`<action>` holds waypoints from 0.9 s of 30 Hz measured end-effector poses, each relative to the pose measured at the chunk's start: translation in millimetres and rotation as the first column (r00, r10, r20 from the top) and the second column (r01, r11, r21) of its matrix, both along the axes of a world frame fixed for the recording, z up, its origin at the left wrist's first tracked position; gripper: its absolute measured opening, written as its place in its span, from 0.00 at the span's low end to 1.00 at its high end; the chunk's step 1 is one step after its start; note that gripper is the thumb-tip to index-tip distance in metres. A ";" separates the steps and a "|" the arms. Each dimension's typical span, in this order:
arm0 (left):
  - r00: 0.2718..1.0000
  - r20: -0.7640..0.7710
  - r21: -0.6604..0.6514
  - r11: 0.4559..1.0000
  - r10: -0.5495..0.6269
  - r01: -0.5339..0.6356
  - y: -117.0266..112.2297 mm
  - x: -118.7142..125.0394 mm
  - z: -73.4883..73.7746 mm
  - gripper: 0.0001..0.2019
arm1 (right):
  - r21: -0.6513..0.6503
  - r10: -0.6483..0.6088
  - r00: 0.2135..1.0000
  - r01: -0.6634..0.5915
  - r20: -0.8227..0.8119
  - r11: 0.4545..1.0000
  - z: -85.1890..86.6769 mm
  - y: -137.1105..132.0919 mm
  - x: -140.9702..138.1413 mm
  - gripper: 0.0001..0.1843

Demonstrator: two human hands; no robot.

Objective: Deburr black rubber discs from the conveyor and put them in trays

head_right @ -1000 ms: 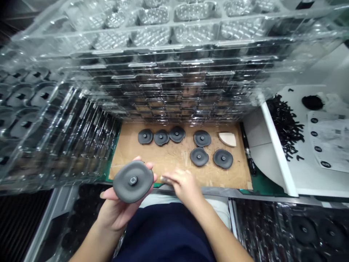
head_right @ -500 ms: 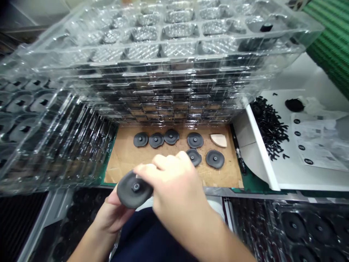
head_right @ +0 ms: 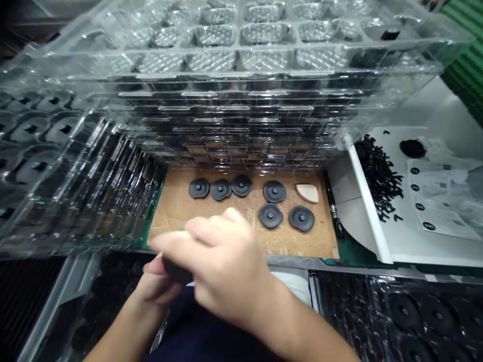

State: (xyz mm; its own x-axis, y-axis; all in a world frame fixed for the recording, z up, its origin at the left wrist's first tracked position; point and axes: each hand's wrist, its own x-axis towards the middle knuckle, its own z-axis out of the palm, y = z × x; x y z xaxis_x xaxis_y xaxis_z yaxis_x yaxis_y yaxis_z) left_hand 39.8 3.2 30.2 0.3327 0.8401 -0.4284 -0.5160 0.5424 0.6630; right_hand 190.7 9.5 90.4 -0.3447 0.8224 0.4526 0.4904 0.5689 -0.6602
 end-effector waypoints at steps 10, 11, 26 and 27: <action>0.977 0.205 -0.068 0.997 0.055 -0.042 4.2 -29.6 -4.6 0.26 | -0.785 -0.400 0.869 0.020 -0.293 0.619 -56.0 -28.9 10.1 0.11; 0.977 0.209 -0.065 0.997 0.049 -0.036 3.9 -29.1 -4.1 0.27 | -0.757 -0.453 0.851 0.108 -0.265 0.645 -54.7 -28.3 6.8 0.11; 0.991 0.026 0.053 0.990 0.129 -0.130 -10.8 -40.2 -6.2 0.29 | -0.071 -0.017 1.000 0.016 -0.014 0.997 -2.7 3.8 -60.1 0.14; 0.992 0.048 0.074 0.990 0.119 -0.122 -10.7 -41.2 -5.9 0.29 | -0.064 0.011 0.999 -0.013 -0.032 0.998 -3.5 2.6 -58.1 0.14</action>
State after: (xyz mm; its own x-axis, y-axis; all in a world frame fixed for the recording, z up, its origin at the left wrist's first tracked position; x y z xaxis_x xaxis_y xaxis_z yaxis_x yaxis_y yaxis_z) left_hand -1.4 -7.4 24.3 0.2442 0.9048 -0.3489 -0.6037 0.4234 0.6755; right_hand 132.6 12.1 86.8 -0.3412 0.8459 0.4099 0.4618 0.5307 -0.7107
